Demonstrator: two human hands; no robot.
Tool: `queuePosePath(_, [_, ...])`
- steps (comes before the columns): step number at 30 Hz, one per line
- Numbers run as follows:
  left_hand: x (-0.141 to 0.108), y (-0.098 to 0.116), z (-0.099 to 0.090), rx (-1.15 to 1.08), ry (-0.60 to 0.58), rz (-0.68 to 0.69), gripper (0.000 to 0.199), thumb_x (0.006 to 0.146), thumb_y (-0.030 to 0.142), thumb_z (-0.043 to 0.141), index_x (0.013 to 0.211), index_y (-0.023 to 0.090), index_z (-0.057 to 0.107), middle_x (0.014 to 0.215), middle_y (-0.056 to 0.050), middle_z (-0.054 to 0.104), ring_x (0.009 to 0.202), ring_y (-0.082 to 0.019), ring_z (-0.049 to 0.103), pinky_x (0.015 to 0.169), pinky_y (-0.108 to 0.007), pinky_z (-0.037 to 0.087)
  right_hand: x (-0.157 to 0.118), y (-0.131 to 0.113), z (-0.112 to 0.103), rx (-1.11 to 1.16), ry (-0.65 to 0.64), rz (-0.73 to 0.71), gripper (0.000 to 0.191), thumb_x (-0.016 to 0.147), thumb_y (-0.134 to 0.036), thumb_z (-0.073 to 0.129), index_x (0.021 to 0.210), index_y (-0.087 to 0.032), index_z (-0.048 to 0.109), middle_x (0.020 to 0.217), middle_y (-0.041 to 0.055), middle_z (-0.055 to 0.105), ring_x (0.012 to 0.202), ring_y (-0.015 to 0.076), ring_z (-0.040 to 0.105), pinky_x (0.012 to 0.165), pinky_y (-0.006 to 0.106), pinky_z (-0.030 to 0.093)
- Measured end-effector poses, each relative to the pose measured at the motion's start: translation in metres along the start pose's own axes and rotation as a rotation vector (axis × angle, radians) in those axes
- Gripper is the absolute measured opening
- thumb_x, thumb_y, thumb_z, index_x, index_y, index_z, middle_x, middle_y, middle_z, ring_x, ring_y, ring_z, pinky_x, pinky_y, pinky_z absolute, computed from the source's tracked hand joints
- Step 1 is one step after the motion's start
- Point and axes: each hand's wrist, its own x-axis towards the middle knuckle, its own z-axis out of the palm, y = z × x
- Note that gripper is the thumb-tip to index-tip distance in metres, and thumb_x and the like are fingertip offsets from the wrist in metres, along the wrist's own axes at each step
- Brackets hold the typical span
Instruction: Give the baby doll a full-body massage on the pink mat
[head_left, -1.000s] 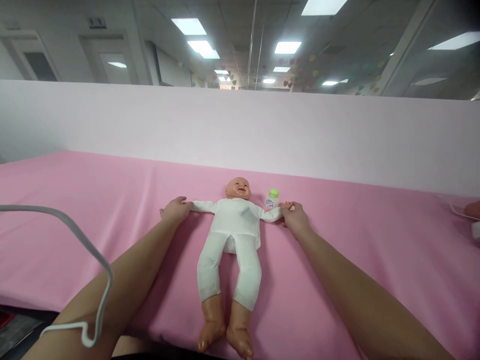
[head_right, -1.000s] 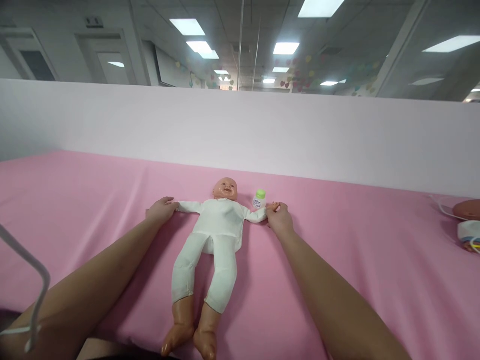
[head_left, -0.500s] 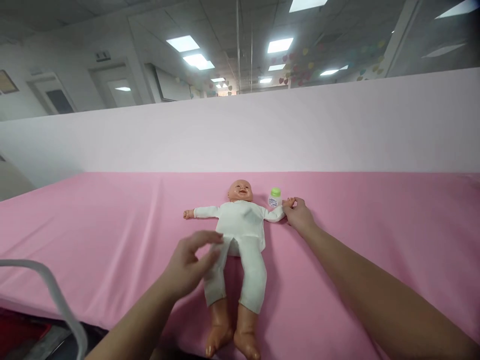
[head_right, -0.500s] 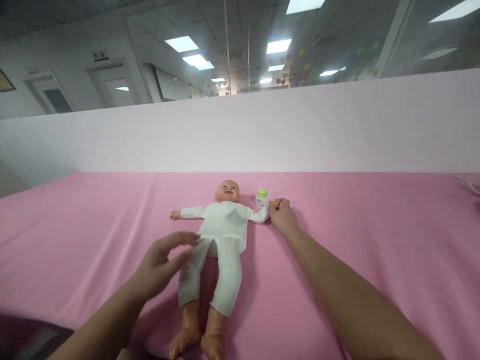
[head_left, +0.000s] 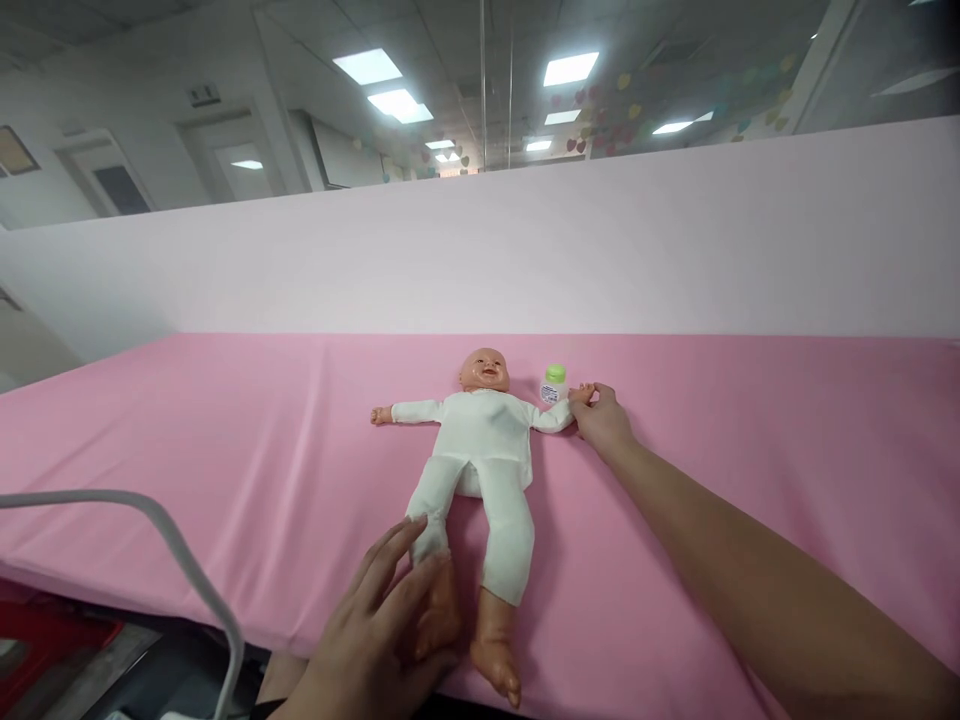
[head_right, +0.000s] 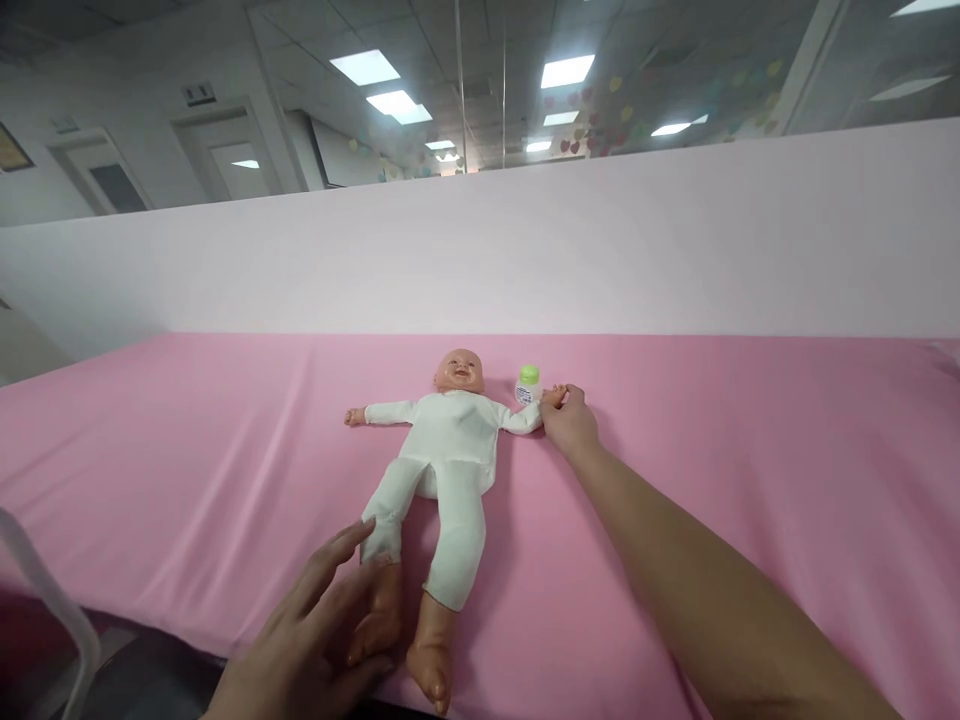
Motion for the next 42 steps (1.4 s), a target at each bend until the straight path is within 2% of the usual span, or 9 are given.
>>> queuePosePath(4, [-0.013,-0.007,0.002,0.074,0.105,-0.137,0.068,0.076,0.037,0.084,0.139,0.032,0.061,0.133,-0.01,0.069,0.114,-0.031,0.072,0.09,-0.039,0.065,0.0,-0.001,0.0,0.011,-0.001,-0.004,0.06,0.091,-0.041,0.063,0.146,-0.025,0.046,0.133,0.0099,0.073,0.106,0.0272,0.075,0.083,0.036,0.06])
queuePosePath(8, [-0.02,-0.007,0.004,0.026,-0.024,-0.294,0.07,0.066,0.038,0.09,0.131,0.029,0.066,0.108,-0.006,0.076,0.096,-0.029,0.075,0.079,-0.04,0.065,0.0,-0.001,0.0,0.007,0.001,0.001,0.062,0.09,-0.04,0.064,0.147,-0.025,0.045,0.133,0.0094,0.073,0.105,0.0275,0.075,0.081,0.037,0.061])
queuePosePath(15, [-0.023,-0.002,0.007,-0.133,0.046,-0.3,0.056,0.077,0.027,0.08,0.132,0.03,0.066,0.106,-0.004,0.079,0.091,-0.025,0.077,0.082,-0.035,0.064,0.002,0.001,0.001,0.056,-0.01,0.02,0.065,0.09,-0.041,0.066,0.148,-0.026,0.043,0.133,0.0096,0.073,0.101,0.0257,0.076,0.077,0.036,0.063])
queuePosePath(20, [-0.024,-0.005,0.0,-0.566,0.15,-0.52,0.036,0.082,0.036,0.08,0.116,0.027,0.074,0.105,-0.005,0.078,0.093,-0.025,0.076,0.083,-0.033,0.063,0.0,-0.002,0.001,0.041,0.009,-0.007,0.066,0.089,-0.04,0.067,0.149,-0.026,0.043,0.132,0.0103,0.073,0.103,0.026,0.075,0.081,0.035,0.062])
queuePosePath(24, [-0.011,0.002,-0.008,-1.01,0.303,-0.861,0.052,0.074,0.045,0.089,0.118,0.022,0.072,0.099,-0.007,0.078,0.084,-0.025,0.076,0.07,-0.032,0.062,-0.003,-0.005,-0.002,0.011,0.007,-0.02,0.067,0.09,-0.044,0.066,0.15,-0.026,0.042,0.132,0.0109,0.072,0.101,0.0265,0.075,0.079,0.035,0.061])
queuePosePath(27, [-0.002,0.008,-0.012,-1.155,0.402,-0.977,0.063,0.067,0.045,0.094,0.12,0.021,0.071,0.102,-0.009,0.078,0.089,-0.027,0.076,0.065,-0.03,0.06,-0.005,-0.009,-0.003,0.003,0.005,-0.033,0.066,0.091,-0.044,0.066,0.15,-0.026,0.042,0.131,0.0112,0.072,0.101,0.0261,0.074,0.08,0.035,0.061])
queuePosePath(31, [-0.001,0.008,-0.01,-1.195,0.436,-0.974,0.062,0.063,0.042,0.097,0.117,0.025,0.074,0.106,-0.007,0.078,0.093,-0.025,0.077,0.081,-0.035,0.063,-0.011,-0.016,-0.004,0.028,-0.002,-0.066,0.066,0.091,-0.041,0.065,0.151,-0.026,0.041,0.129,0.0097,0.073,0.099,0.0248,0.074,0.078,0.033,0.06])
queuePosePath(37, [-0.01,-0.006,0.001,-1.107,0.374,-0.781,0.036,0.075,0.041,0.091,0.107,0.031,0.079,0.145,-0.005,0.067,0.147,-0.033,0.05,0.12,-0.049,0.043,-0.04,-0.043,-0.007,0.106,0.028,-0.368,0.062,0.091,-0.038,0.066,0.149,-0.029,0.047,0.133,0.0077,0.071,0.094,0.0214,0.073,0.08,0.033,0.06])
queuePosePath(42, [0.005,-0.007,-0.006,-1.107,0.266,-0.68,0.033,0.082,0.038,0.086,0.113,0.03,0.078,0.158,-0.006,0.055,0.129,-0.035,0.066,0.109,-0.055,0.055,-0.069,-0.066,0.004,-0.035,-0.083,-0.726,0.051,0.091,-0.029,0.063,0.142,-0.03,0.058,0.134,0.0056,0.07,0.109,0.0253,0.069,0.088,0.038,0.059])
